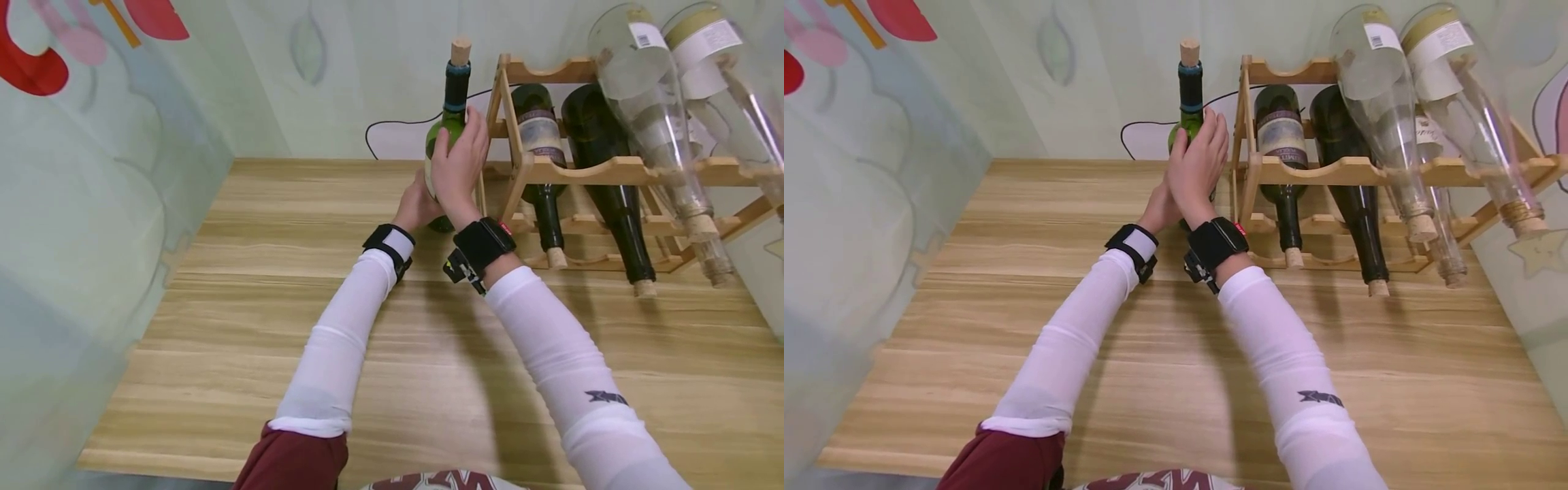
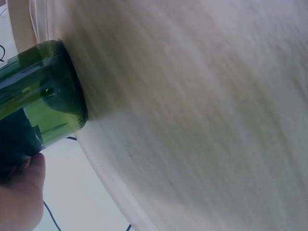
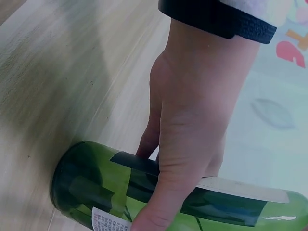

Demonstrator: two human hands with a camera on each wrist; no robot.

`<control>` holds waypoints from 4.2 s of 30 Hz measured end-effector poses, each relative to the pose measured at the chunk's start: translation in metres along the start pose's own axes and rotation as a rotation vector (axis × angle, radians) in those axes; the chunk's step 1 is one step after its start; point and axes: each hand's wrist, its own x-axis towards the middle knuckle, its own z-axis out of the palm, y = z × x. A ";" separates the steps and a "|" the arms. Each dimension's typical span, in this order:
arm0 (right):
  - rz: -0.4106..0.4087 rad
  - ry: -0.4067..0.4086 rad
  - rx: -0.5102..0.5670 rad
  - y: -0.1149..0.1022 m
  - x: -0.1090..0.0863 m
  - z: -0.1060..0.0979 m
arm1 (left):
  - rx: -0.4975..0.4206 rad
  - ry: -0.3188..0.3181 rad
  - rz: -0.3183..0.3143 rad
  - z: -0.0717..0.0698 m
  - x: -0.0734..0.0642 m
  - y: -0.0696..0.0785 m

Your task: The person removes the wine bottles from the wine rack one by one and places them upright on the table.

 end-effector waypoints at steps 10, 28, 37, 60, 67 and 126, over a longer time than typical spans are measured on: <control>-0.016 -0.055 0.094 -0.005 -0.010 -0.011 | 0.008 0.007 0.008 0.000 -0.001 0.001; -0.139 -0.016 0.300 -0.021 -0.025 -0.041 | -0.010 -0.051 -0.075 0.000 0.000 0.005; -0.221 0.031 0.377 -0.030 -0.029 -0.069 | -0.100 -0.035 -0.124 0.000 -0.004 0.006; -0.370 0.107 0.404 -0.034 -0.045 -0.126 | -0.106 -0.042 -0.125 0.001 -0.004 0.008; -0.381 0.193 0.370 -0.022 -0.042 -0.145 | -0.101 -0.045 -0.121 0.000 -0.005 0.008; -0.112 0.018 -0.615 0.057 -0.036 -0.248 | -0.117 -0.058 -0.111 0.003 -0.002 0.001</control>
